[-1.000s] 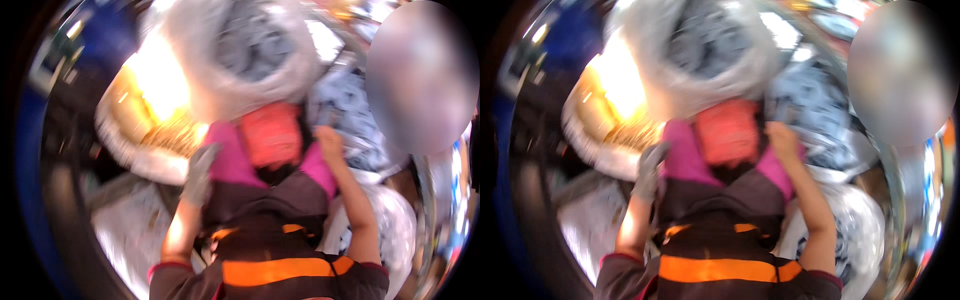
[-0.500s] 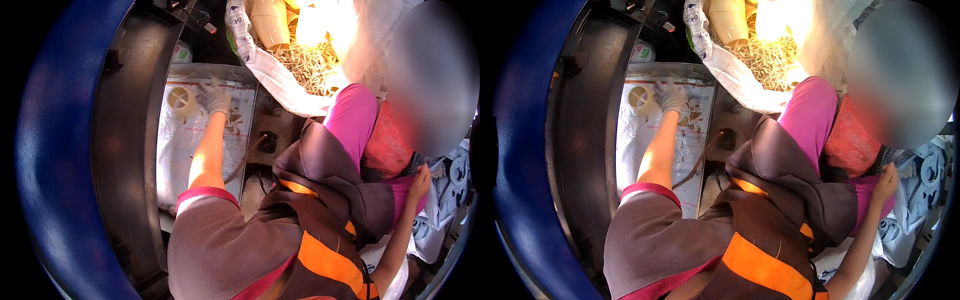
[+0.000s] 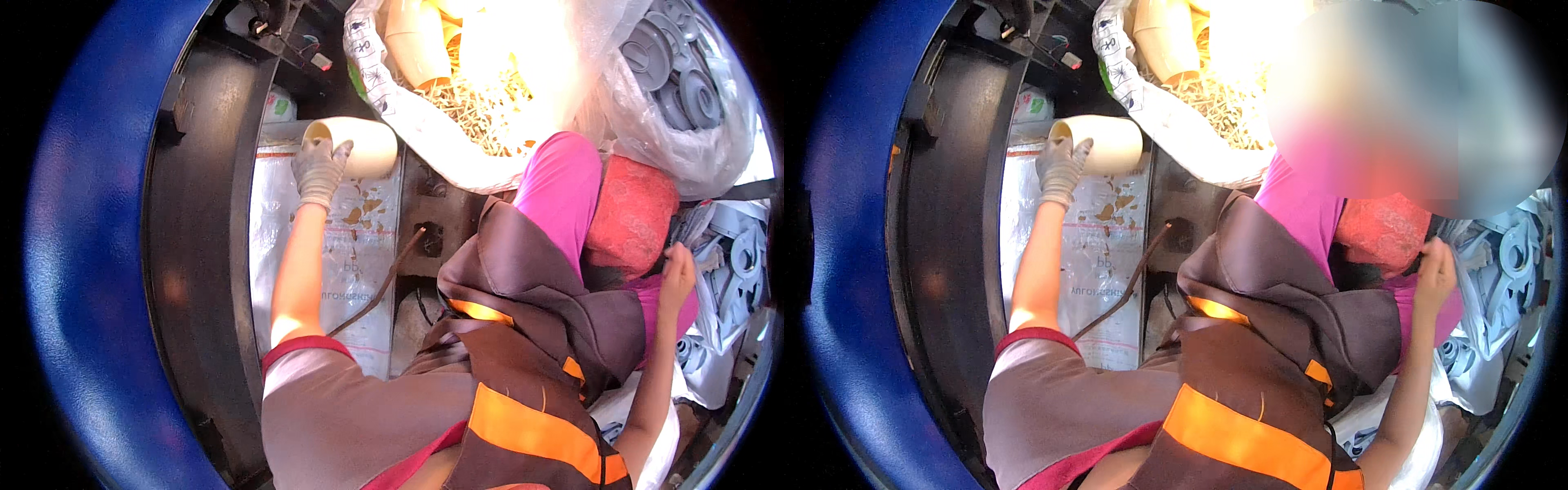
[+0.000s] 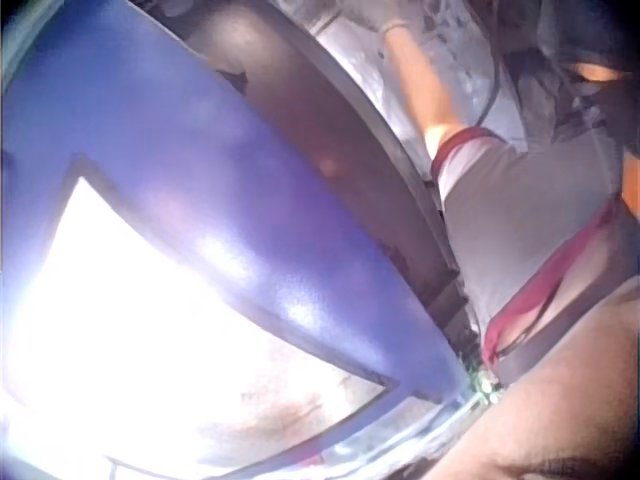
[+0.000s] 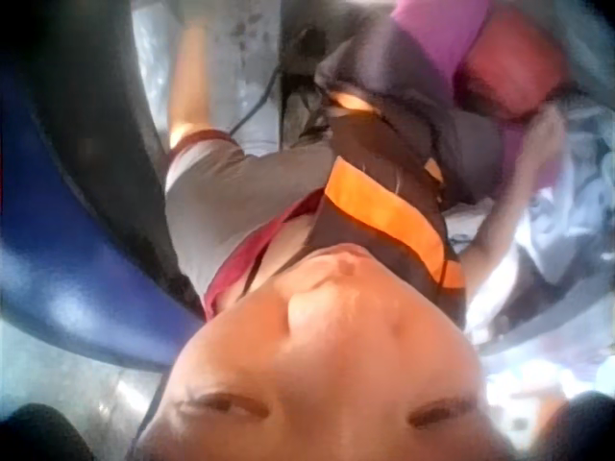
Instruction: The person assembles plastic pitchers by hand, inserting gray gaskets and snapping on blue lids to white pitcher bodies while sitting on the floor among bags of components.
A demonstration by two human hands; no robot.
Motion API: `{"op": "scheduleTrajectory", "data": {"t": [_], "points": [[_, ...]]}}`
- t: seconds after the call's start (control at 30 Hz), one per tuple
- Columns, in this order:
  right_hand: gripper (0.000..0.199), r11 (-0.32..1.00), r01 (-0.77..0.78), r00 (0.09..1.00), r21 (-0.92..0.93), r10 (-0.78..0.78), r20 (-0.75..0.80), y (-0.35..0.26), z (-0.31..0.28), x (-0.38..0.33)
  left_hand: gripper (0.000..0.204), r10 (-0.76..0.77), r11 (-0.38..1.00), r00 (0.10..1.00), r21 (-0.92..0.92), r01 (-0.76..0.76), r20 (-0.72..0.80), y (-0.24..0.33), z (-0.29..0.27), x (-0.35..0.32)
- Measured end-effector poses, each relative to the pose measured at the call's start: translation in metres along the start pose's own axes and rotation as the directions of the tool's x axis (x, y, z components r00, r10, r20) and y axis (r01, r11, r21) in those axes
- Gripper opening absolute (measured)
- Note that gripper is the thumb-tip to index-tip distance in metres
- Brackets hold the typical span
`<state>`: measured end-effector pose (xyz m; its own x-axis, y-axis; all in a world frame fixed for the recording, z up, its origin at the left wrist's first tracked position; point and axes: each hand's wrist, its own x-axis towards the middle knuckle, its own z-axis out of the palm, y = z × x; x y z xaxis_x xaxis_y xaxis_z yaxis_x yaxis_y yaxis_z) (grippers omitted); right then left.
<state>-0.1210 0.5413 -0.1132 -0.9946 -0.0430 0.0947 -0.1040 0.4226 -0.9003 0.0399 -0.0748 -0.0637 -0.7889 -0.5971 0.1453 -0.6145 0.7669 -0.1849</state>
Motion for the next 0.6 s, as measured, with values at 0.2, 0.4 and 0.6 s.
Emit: {"op": "scheduleTrajectory", "data": {"t": [0.2, 0.4, 0.6], "points": [[0.019, 0.970, 0.109, 0.964, 0.216, -0.156, 0.217, -0.122, 0.059, -0.014, 0.030, 0.659, 0.500, 0.648, -0.421, -0.757, -0.382, 0.110, -0.178, -0.009], [0.075, 0.822, -0.180, 0.669, 0.541, -0.301, 0.679, -0.148, 0.052, -0.007, 0.026, 0.972, -0.063, 0.055, -0.477, -0.877, -0.230, 0.216, -0.218, -0.049], [0.078, 1.000, -0.021, 0.931, -0.010, 0.023, 0.365, -0.124, 0.024, -0.080, 0.063, 0.992, 0.100, 0.115, -0.913, -0.396, 0.058, 0.282, -0.177, -0.095]]}}
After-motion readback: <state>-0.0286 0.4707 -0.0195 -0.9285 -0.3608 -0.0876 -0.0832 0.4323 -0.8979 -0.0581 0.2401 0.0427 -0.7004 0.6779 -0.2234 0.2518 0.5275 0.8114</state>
